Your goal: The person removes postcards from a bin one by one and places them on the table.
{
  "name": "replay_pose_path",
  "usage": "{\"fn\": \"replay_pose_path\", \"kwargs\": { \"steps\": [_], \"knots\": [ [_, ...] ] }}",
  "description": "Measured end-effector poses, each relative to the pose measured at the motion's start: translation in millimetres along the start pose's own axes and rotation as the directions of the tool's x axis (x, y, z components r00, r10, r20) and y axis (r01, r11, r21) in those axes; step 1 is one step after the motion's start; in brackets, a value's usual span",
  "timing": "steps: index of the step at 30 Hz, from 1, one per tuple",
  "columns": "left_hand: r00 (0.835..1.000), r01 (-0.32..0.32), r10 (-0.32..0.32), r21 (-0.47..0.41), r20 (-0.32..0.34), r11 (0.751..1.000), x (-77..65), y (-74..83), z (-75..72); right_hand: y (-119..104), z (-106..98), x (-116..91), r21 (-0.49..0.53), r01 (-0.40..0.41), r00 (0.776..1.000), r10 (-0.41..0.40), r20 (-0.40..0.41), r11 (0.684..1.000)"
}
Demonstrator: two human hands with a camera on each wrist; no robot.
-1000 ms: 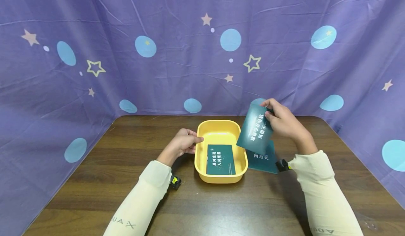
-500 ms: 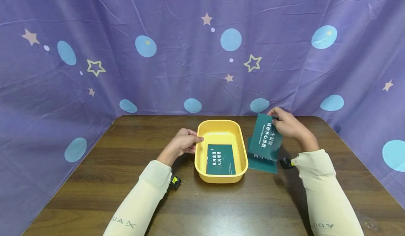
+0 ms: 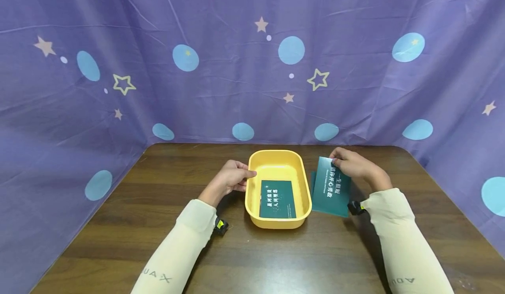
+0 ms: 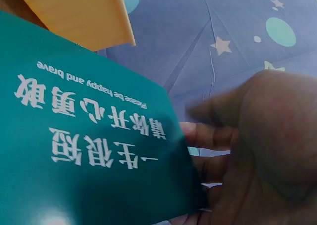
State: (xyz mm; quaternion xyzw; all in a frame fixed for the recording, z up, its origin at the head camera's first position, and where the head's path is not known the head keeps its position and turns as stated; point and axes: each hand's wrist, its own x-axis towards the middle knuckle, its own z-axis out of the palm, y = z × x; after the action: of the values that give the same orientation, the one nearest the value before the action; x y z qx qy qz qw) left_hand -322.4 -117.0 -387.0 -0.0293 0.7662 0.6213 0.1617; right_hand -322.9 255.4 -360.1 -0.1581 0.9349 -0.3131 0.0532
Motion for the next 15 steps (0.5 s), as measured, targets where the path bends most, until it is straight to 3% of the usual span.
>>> {"fn": "replay_pose_path", "kwargs": {
  "steps": [11, 15],
  "knots": [
    [1.000, 0.000, 0.000, -0.012, -0.007, 1.000, 0.8, -0.6, 0.6, 8.1, 8.0, 5.8, -0.037, 0.036, 0.992, -0.031, 0.119, 0.999],
    [1.000, -0.001, 0.001, -0.008, 0.000, 1.000, -0.7, -1.3, 0.3, 9.5, 12.7, 6.0, 0.002, 0.020, 0.989, -0.020, 0.144, 1.000]
  ]
}}
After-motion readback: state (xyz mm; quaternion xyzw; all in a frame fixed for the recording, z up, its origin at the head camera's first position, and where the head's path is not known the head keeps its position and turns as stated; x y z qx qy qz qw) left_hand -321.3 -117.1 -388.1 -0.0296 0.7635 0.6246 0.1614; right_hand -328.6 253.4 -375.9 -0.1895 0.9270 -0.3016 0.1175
